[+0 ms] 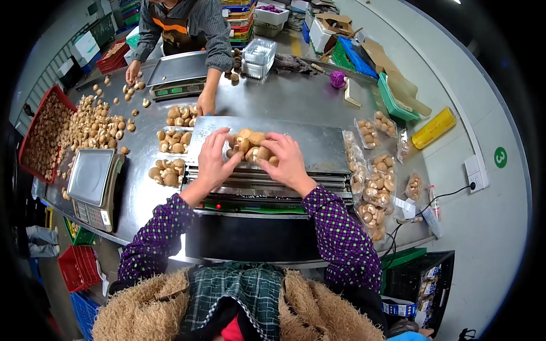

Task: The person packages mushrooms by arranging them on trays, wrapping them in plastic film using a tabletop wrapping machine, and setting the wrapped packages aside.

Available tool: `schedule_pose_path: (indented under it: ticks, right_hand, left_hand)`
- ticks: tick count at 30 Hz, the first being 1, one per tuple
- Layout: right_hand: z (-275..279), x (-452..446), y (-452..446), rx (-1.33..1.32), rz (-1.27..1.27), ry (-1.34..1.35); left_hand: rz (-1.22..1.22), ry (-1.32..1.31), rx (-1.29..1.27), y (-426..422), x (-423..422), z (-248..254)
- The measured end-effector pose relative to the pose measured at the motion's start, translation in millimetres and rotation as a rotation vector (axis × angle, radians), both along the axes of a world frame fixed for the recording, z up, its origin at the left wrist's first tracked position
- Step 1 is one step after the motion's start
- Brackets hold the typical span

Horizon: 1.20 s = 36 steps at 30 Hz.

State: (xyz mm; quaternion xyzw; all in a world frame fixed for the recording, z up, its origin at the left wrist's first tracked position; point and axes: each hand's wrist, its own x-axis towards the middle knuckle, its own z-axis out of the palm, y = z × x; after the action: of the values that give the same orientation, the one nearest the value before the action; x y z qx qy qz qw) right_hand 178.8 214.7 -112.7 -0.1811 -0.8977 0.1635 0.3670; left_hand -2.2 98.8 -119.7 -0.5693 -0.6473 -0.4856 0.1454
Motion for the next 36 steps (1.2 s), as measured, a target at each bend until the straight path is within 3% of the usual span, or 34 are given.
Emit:
schedule_pose_path:
  ticks: [2, 8, 10, 14, 16, 18, 20, 22, 24, 26, 31, 33, 36]
  right_hand:
    - [-3.0, -2.9, -5.3, 0.02, 0.024, -0.047]
    - [-4.1, -7.8, 14.2, -0.039, 0.044, -0.03]
    - [-9.5, -4.8, 10.4, -0.049, 0.064, -0.084]
    - [-7.6, -13.2, 7.5, 0.047, 0.046, -0.191]
    - [-0.4, -10.7, 10.8, -0.088, 0.117, -0.09]
    - [4.4, -3.7, 21.3, 0.012, 0.058, -0.029]
    - [-2.3, 2.6, 28.5, -0.324, -0.294, -0.011]
    - [-8.8, 5.4, 28.6, -0.283, -0.308, -0.056]
    - [-12.4, 12.1, 19.9, -0.407, -0.289, -0.091]
    - [-11.8, 15.6, 15.3, -0.429, -0.292, -0.069]
    - [-1.6, 10.3, 13.2, -0.15, -0.385, -0.309]
    - [-1.8, 7.9, 9.6, -0.074, -0.344, -0.246]
    - [-3.4, 5.2, 3.5, 0.146, -0.258, -0.168]
  left_hand:
    - [-0.166, -0.085, -0.196, 8.5, -5.9, -8.2]
    - [-0.092, -0.113, -0.228, 8.9, -10.9, -21.1]
    - [-0.033, -0.035, -0.093, 7.4, -11.8, -11.5]
    - [-0.113, -0.015, -0.266, 13.3, -17.3, -28.3]
    - [-0.146, -0.06, -0.262, 7.9, -19.3, -23.9]
    - [0.026, -0.138, -0.101, 4.0, -20.2, -20.1]
    - [-0.013, -0.207, -0.151, 5.7, -29.9, -28.5]
    - [-0.164, -0.303, -0.281, 10.6, -34.9, -35.1]
    - [-0.12, -0.083, -0.27, 10.4, -29.5, -34.7]
    - [-0.107, -0.039, -0.242, 9.0, -24.4, -28.9]
    - [-0.14, -0.154, -0.342, 12.8, -20.3, -8.2]
    - [-0.136, -0.195, -0.414, 12.3, -22.1, -9.3]
    - [-0.086, -0.132, -0.255, 10.9, -25.1, -31.7]
